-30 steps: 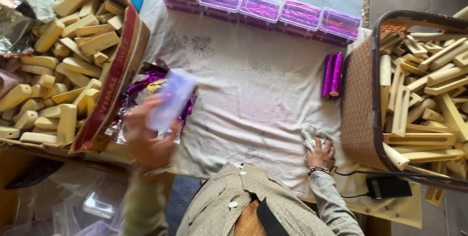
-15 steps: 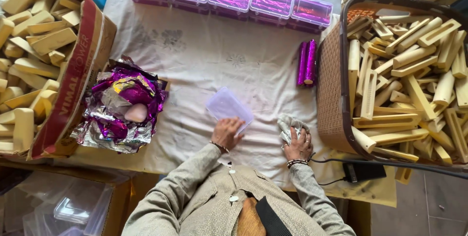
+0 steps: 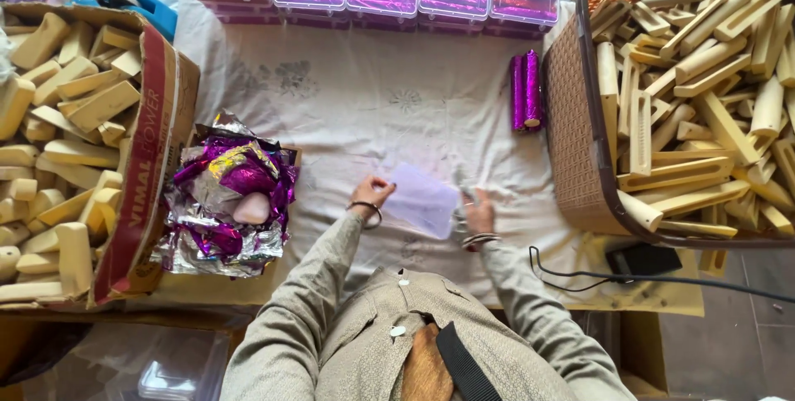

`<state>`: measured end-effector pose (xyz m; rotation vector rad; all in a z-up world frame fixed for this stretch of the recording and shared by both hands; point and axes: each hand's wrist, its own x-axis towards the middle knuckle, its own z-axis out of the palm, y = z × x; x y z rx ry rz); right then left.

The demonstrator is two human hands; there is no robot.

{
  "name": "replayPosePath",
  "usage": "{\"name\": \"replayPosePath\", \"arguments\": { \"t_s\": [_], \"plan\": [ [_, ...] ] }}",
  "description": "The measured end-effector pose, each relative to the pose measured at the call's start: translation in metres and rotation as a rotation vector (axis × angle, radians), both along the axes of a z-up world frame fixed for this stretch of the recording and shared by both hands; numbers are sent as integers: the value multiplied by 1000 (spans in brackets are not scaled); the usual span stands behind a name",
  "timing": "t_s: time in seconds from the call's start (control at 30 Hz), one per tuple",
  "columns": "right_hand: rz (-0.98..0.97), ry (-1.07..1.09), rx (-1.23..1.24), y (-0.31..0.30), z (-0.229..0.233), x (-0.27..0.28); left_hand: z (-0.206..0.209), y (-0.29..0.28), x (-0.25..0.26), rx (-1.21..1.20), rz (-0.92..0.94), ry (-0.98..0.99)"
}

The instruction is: The person wraps wooden handles in purple foil and places them into a clear plastic container. They wipe the container with a cloth and arrange the wrapped items inside. The person also wipes several unwrapped wooden handles with the cloth.

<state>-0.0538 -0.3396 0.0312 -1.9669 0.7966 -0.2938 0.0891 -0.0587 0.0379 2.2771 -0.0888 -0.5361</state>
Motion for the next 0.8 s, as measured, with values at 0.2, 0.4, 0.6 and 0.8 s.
{"name": "replayPosePath", "arguments": {
  "t_s": [0.2,0.4,0.6,0.8],
  "plan": [
    [137,-96,-252,51,42,27,17,10,-25,-358,249,371],
    [207,-310,-347,111,103,59,17,8,-15,-779,365,562],
    [601,-149,-775,184,73,50,-118,21,-26,-1340,419,895],
    [377,-112,-1083,105,35,71,-41,17,-23,-1113,307,695]
  ]
}}
